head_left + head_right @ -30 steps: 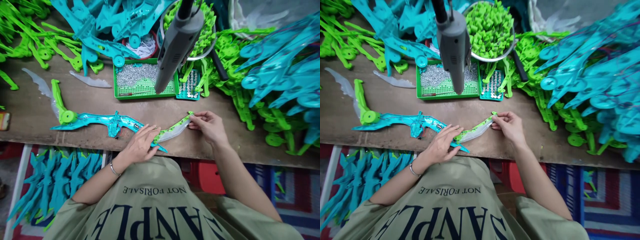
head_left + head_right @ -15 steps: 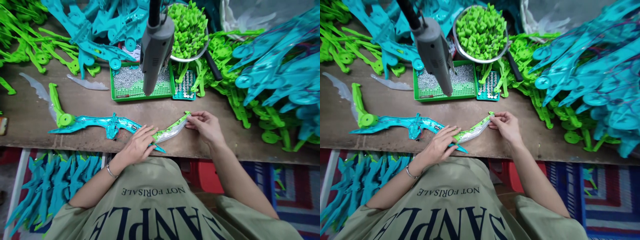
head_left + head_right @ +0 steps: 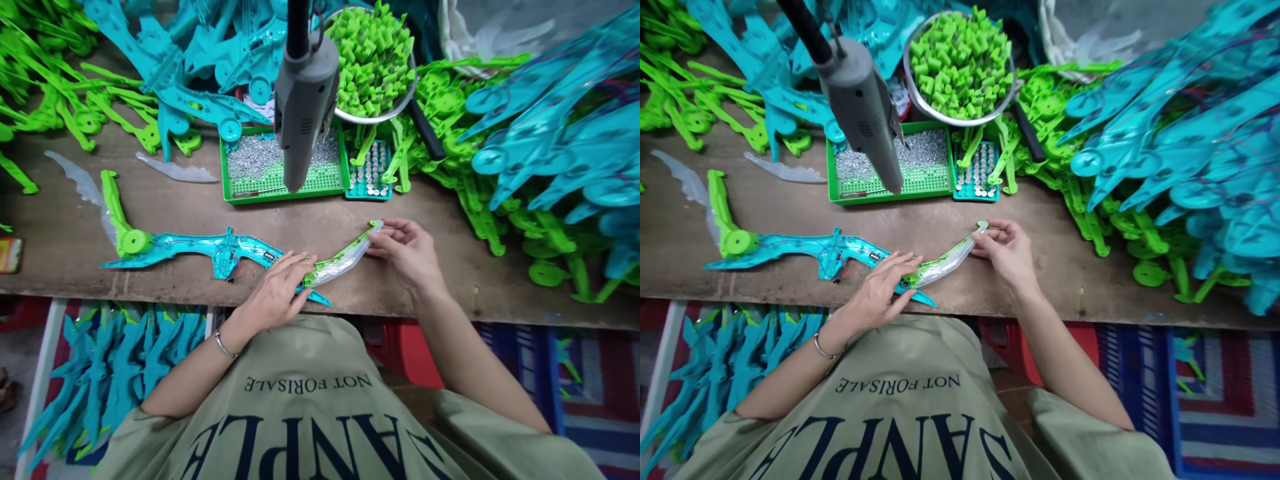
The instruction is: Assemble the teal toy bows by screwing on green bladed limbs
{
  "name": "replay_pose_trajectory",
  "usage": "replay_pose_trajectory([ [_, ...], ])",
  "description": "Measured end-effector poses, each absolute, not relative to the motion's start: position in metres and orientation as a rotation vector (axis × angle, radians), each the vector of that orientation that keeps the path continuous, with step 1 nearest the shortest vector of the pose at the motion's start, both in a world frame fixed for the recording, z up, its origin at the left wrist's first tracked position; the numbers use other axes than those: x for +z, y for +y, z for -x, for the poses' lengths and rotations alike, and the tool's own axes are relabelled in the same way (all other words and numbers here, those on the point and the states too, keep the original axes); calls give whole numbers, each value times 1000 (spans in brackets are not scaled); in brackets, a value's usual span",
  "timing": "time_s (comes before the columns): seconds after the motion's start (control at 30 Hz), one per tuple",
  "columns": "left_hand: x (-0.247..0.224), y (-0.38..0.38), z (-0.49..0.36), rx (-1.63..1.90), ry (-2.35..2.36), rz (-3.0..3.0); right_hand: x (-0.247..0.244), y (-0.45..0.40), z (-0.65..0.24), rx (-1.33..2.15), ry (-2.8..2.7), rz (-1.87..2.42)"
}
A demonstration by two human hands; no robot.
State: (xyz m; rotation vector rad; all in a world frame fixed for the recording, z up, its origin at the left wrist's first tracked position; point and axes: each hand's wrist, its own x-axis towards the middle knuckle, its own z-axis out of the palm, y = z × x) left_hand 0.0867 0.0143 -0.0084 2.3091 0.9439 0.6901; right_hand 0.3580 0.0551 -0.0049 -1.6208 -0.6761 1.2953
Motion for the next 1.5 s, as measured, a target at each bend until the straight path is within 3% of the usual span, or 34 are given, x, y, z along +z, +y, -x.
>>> replay_pose_trajectory([
  [0.6,-7,13,-90,638,994,-2286,-12,36,-343,1317,-731,1654],
  [0.83,-9,13,-91,642,1000,-2288,-5,28,-329,1144,-798,1621],
  [1.5,-10,18,-86,670,934,-2349,-14,28,-343,1315,-781,1669],
])
